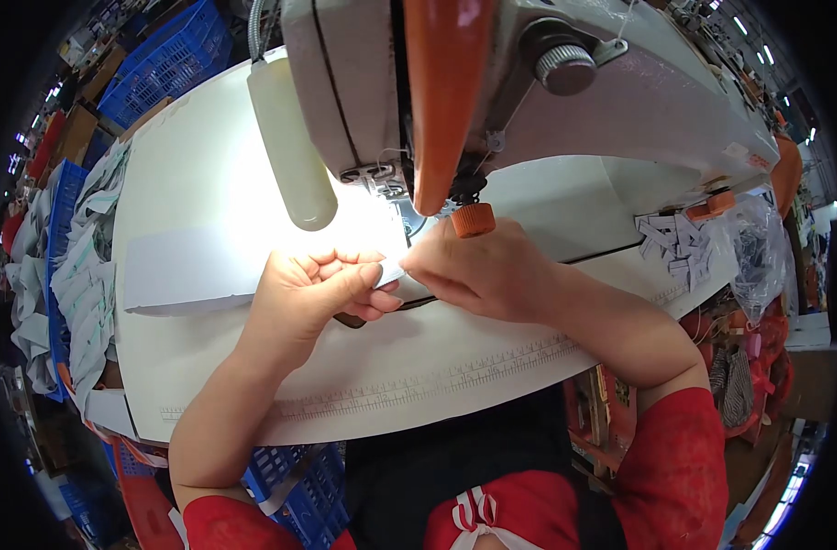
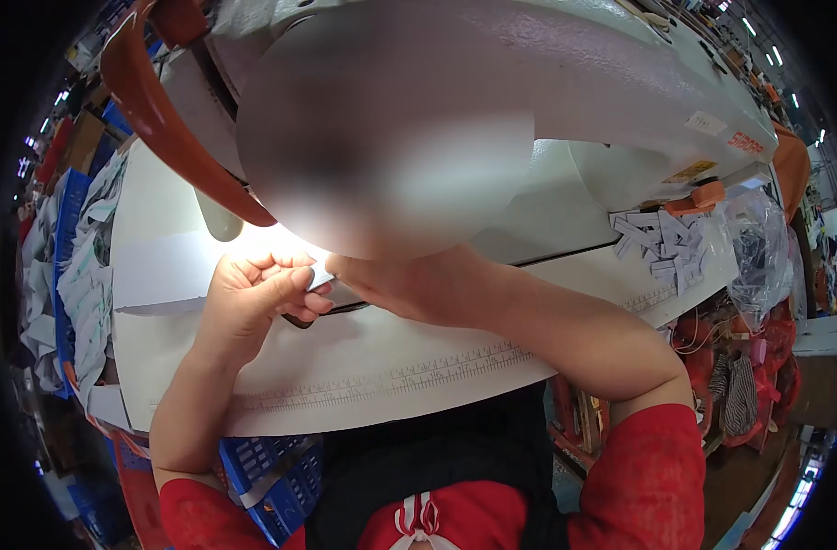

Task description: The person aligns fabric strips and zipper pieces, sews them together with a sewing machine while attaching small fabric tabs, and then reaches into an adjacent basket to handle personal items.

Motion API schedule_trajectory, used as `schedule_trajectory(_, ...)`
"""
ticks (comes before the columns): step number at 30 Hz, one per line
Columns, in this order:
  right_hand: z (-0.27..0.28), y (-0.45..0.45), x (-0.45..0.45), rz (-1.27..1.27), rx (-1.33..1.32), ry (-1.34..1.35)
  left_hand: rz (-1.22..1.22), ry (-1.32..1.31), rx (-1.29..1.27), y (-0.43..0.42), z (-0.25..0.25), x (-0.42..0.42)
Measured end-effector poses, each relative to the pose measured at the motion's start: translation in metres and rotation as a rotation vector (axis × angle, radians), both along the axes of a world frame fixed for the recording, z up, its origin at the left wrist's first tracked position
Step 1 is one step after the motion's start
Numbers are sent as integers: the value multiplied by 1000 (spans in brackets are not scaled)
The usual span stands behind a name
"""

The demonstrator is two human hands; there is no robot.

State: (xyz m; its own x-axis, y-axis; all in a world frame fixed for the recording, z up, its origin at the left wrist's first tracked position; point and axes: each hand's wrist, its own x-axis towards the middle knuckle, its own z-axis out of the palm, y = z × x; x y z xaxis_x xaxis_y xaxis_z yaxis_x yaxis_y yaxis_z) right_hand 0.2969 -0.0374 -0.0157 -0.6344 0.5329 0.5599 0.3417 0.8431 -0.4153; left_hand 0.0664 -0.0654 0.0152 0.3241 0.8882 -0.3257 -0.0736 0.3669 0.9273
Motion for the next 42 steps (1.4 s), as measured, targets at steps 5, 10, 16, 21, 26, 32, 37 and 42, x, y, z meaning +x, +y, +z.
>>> schedule_trajectory(5, -1, -1, 2, -6, 389, -60, -1, -32, -151, 0, 2, 2)
schedule_trajectory(10, 7, 1, -4, 9, 502, -126, -70, -67, -157, 5, -3, -4)
schedule_trajectory(16, 3, 3, 19, -111, -205, -191, 72, 853, 1371, 15, -20, -3)
schedule_trajectory(21, 25, 6, 13, -107, 89, -207, -223, 871, 1204, 26, -19, -13)
schedule_trajectory(26, 29, 2, 20, -123, 116, -256, -207, 784, 1140, 32, -20, -18)
schedule_trajectory(32, 17, 14, 24, -141, 294, -245, -40, 807, 1119, 36, -31, -21)
schedule_trajectory(37, 3, 23, 12, -148, 350, -97, -36, 1014, 1298, 26, -25, -13)
schedule_trajectory(42, -20, 28, -1, -157, 245, -1, -16, 903, 1467, 28, -29, -12)
